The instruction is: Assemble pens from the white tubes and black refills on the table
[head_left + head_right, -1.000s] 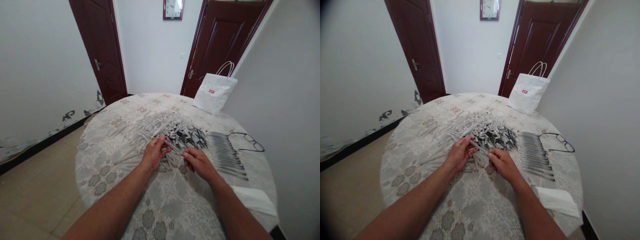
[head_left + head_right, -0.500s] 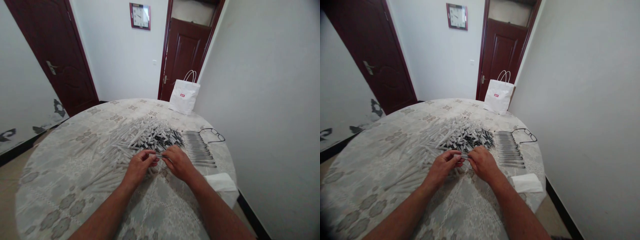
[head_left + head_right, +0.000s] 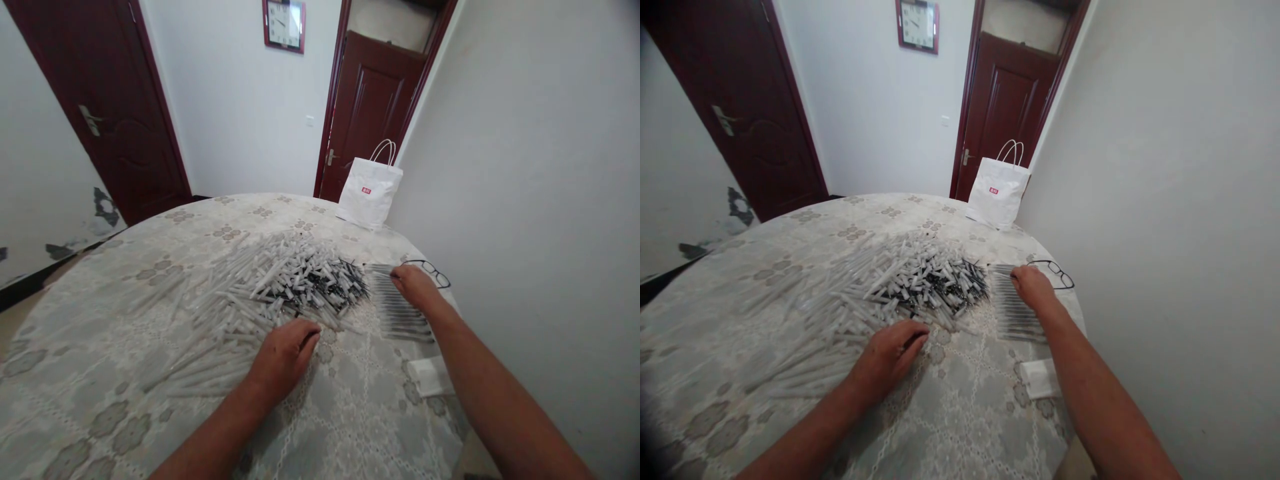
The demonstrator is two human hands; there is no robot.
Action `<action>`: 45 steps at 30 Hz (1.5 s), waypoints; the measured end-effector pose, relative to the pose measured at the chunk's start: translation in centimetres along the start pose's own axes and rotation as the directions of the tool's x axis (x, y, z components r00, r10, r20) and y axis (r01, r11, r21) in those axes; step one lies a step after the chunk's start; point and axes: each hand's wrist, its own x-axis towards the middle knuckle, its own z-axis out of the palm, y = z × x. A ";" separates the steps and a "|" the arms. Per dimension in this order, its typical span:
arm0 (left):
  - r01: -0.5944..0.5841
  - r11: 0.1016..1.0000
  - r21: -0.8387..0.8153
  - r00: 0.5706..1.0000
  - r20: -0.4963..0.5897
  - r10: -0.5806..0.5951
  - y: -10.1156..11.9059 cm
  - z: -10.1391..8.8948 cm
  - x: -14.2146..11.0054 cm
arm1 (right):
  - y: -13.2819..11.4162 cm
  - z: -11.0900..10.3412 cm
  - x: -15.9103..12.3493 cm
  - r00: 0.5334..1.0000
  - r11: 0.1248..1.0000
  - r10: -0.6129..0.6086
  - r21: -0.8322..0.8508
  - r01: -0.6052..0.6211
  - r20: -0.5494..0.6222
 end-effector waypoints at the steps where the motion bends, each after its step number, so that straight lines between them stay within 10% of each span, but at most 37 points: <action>1: -0.025 0.999 0.022 1.000 0.018 0.024 0.0 0.1 -0.1 | 0.2 0.6 0.6 1.000 1.000 0.008 -0.028 -0.008 0.011; 21: -0.001 0.986 0.168 1.000 -0.009 0.002 -1.5 -0.4 0.0 | -1.1 3.0 3.2 0.995 0.990 0.097 -0.100 -0.097 0.000; 32: 0.056 0.972 0.228 0.998 -0.035 -0.050 -2.2 -0.7 0.2 | -11.2 -2.8 -4.1 0.982 0.967 -0.173 0.203 0.154 0.079; 45: 0.038 0.953 0.301 0.999 -0.013 -0.036 -2.6 -0.2 0.0 | -17.1 -0.3 -6.7 0.984 0.973 -0.169 0.167 0.157 0.062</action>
